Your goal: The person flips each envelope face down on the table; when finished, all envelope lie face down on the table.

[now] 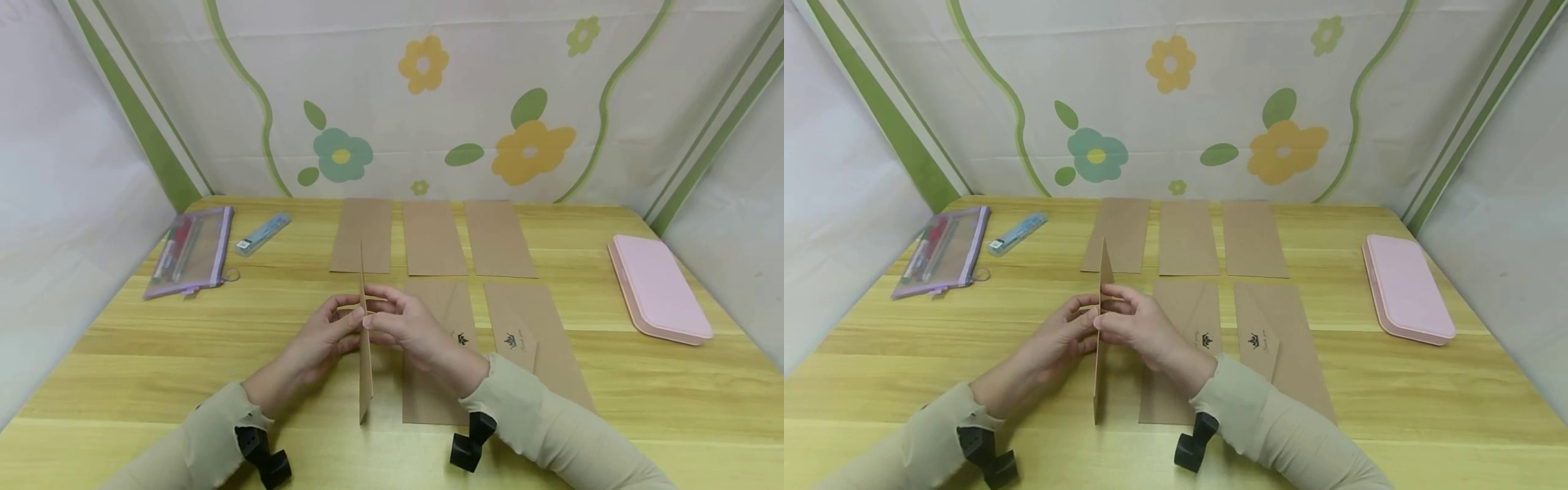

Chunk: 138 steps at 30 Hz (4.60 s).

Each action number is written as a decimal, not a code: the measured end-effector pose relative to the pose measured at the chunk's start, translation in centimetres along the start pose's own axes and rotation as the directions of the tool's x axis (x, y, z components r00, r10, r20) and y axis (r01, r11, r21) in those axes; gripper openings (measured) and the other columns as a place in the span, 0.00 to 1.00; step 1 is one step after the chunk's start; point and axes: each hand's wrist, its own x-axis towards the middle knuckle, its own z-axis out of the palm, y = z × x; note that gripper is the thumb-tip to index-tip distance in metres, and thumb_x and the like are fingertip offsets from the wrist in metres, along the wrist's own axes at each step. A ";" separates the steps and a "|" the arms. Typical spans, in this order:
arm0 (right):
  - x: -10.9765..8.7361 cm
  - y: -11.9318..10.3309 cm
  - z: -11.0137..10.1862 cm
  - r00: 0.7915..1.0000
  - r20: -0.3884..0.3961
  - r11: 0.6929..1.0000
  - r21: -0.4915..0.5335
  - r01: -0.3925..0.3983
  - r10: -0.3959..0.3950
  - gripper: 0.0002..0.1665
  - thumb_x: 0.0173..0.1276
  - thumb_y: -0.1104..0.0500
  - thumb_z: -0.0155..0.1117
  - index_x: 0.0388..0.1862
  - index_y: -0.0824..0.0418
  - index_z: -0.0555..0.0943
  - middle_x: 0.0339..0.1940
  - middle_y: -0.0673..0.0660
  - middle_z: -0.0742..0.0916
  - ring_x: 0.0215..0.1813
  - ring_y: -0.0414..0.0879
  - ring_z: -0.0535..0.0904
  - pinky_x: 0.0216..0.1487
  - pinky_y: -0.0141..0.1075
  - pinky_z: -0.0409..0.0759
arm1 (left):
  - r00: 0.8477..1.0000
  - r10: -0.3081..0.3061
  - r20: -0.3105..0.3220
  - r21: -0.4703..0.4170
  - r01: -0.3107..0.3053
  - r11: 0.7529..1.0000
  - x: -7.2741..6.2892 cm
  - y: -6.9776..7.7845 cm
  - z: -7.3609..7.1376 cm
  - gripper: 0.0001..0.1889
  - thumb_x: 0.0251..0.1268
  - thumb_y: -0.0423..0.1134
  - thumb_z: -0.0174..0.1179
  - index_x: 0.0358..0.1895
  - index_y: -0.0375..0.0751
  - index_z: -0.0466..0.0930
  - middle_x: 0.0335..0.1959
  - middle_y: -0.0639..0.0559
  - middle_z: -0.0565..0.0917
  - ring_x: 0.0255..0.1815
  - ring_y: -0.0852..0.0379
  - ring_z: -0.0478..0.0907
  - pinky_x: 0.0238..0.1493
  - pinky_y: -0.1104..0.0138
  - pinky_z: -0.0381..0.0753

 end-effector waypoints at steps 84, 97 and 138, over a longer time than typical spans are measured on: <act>1.4 2.5 -1.6 0.975 -0.064 0.740 -0.641 -0.204 0.214 0.29 0.56 0.71 0.62 0.56 0.80 0.67 0.14 0.55 0.82 0.14 0.39 0.76 0.19 0.30 0.78 | 0.995 0.101 -0.014 0.709 -0.062 0.702 -1.7 0.8 -5.5 0.29 0.58 0.29 0.60 0.63 0.24 0.63 0.60 0.31 0.69 0.56 0.42 0.71 0.57 0.54 0.72; 0.3 1.5 -2.7 0.980 -0.090 0.811 -0.552 -0.196 0.175 0.45 0.56 0.69 0.63 0.69 0.76 0.52 0.15 0.54 0.81 0.17 0.40 0.76 0.23 0.30 0.78 | 0.991 0.130 -0.032 0.646 -0.079 0.759 -1.9 1.1 -5.5 0.31 0.59 0.30 0.58 0.66 0.28 0.59 0.63 0.33 0.67 0.61 0.39 0.66 0.61 0.53 0.69; -8.5 1.3 -10.2 0.951 -0.293 0.906 -0.370 -0.206 0.097 0.43 0.59 0.61 0.66 0.69 0.68 0.56 0.63 0.71 0.68 0.65 0.63 0.65 0.61 0.48 0.70 | 0.985 0.042 0.165 0.246 -0.083 0.966 2.0 -1.6 4.5 0.35 0.55 0.24 0.55 0.68 0.30 0.55 0.68 0.32 0.59 0.69 0.38 0.57 0.66 0.50 0.60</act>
